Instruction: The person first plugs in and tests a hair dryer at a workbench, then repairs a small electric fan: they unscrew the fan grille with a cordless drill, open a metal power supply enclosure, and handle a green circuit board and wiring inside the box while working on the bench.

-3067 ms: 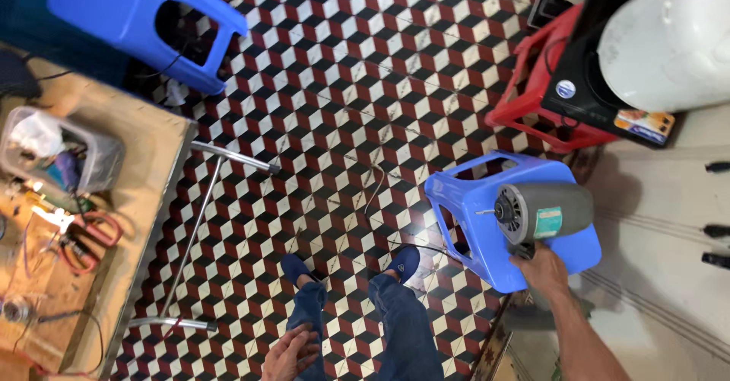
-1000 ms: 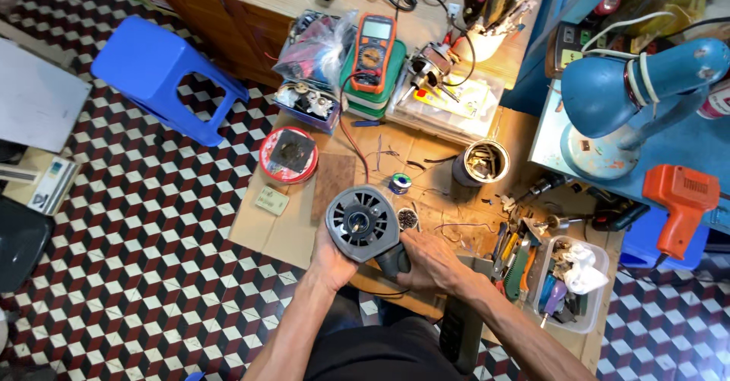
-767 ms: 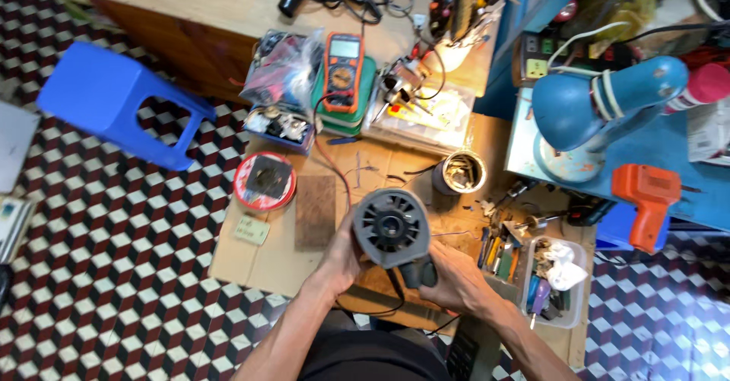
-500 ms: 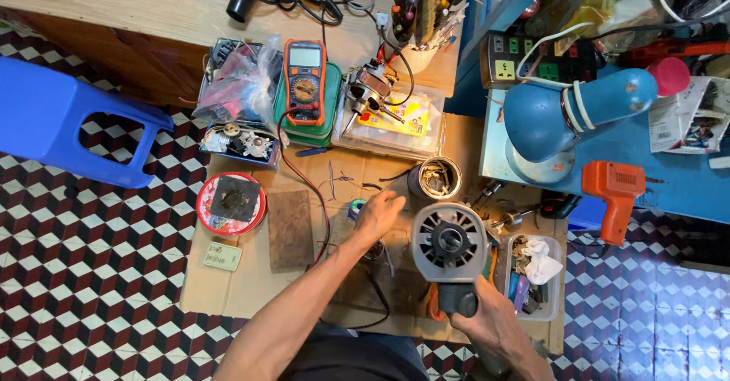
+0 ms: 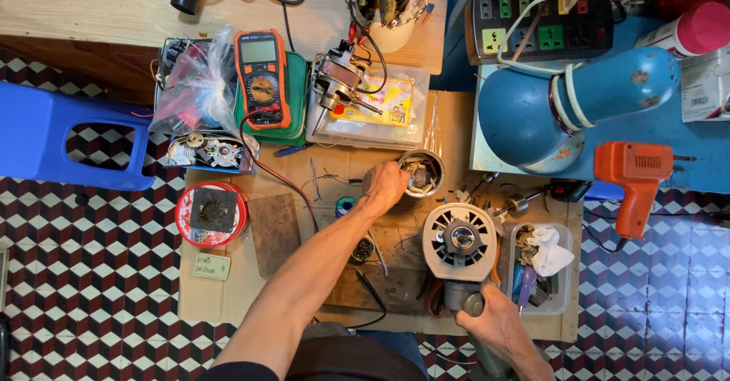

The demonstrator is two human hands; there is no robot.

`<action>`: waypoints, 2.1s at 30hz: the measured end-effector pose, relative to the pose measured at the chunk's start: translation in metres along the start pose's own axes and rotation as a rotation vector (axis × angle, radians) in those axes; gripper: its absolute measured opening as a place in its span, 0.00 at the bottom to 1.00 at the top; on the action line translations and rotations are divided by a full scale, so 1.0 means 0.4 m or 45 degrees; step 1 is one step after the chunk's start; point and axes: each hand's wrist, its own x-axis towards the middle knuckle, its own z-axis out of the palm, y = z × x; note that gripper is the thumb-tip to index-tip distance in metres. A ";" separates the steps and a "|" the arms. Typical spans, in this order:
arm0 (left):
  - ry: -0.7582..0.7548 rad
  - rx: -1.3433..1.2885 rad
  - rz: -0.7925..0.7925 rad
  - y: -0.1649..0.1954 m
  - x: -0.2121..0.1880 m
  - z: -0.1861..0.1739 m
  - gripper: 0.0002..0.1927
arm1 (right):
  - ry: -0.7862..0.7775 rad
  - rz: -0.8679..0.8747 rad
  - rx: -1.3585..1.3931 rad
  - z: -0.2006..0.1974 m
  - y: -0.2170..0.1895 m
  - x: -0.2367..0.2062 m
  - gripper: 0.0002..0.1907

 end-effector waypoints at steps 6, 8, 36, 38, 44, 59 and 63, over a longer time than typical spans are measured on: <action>0.075 0.112 -0.200 -0.161 -0.067 -0.081 0.16 | -0.121 -0.088 0.000 -0.021 -0.058 0.078 0.28; 0.270 0.246 -0.198 -0.212 -0.084 -0.113 0.15 | -0.158 -0.142 0.089 -0.009 -0.073 0.115 0.31; 0.017 -0.086 0.590 0.020 -0.222 -0.099 0.37 | -0.009 -0.510 0.035 0.074 -0.105 0.184 0.43; -0.029 -0.043 0.513 0.022 -0.219 -0.089 0.34 | 0.075 -0.442 0.055 0.076 -0.094 0.151 0.45; -0.018 0.106 0.698 0.035 -0.185 -0.084 0.33 | 0.318 -0.406 0.025 0.109 -0.052 0.093 0.43; 0.129 0.118 0.423 0.042 -0.211 -0.082 0.37 | 0.214 -0.272 0.132 0.021 -0.194 0.122 0.39; 0.218 -0.163 0.259 -0.006 -0.237 -0.092 0.45 | 0.419 -0.144 -0.056 -0.049 -0.365 0.160 0.35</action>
